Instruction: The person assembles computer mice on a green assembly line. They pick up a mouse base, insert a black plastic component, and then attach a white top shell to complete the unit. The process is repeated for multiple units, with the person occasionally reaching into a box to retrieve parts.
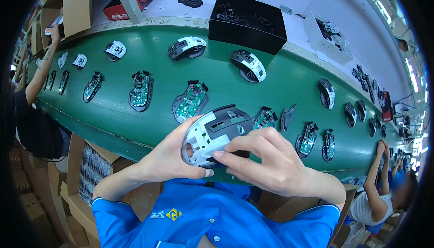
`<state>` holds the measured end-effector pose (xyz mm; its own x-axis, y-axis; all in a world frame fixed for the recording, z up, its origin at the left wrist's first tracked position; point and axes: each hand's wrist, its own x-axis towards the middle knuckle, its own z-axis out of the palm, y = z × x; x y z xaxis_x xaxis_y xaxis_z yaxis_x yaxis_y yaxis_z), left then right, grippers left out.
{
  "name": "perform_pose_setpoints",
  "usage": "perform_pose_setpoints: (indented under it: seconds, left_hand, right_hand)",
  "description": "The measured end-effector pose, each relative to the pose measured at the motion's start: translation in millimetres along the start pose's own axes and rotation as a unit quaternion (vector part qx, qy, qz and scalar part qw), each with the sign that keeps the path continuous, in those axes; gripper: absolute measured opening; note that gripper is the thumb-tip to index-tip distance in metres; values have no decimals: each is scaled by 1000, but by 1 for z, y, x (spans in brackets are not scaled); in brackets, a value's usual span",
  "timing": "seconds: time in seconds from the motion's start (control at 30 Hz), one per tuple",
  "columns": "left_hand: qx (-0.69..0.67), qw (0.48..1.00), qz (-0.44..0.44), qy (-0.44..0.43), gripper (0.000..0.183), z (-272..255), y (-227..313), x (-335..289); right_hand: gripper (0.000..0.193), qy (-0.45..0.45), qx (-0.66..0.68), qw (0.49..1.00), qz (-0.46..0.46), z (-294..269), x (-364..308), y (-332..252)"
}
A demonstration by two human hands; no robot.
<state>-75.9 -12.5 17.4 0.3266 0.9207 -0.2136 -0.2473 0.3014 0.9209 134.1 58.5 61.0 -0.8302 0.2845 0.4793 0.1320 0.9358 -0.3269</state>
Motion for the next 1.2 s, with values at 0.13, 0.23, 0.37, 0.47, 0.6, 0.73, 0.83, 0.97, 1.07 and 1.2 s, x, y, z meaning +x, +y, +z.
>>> perform_pose_setpoints:
  seconds: [0.13,0.23,0.37,0.47,0.6,0.73,0.83,0.97,1.07,1.2]
  left_hand:
    - [11,1000,0,0,88,0,5,-2]
    - [21,999,23,11,88,2,6,-7]
    - [31,998,46,43,89,2,4,-12]
    - [72,995,50,44,89,3,4,-15]
    - [162,982,81,60,88,2,6,-15]
    - [271,946,165,62,87,3,8,-17]
    - [295,940,161,62,92,-2,8,-16]
    - [223,958,165,80,85,1,3,-16]
    - [197,966,157,61,86,5,5,-16]
    - [303,926,216,70,87,5,14,-16]
  right_hand:
    - [37,16,-6,1000,-8,-1,0,5]
    - [34,11,69,996,56,-9,6,7]
    - [27,35,167,979,107,-8,-2,22]
    - [22,63,214,969,107,-8,-4,22]
    - [23,61,212,971,90,-11,-2,20]
    - [23,67,207,969,116,-14,0,12]
    - [27,42,212,965,148,-15,-1,12]
    - [46,53,270,938,209,-8,-2,17]
    - [80,-6,469,840,273,-1,9,19]
    - [94,-55,572,774,265,12,10,33]
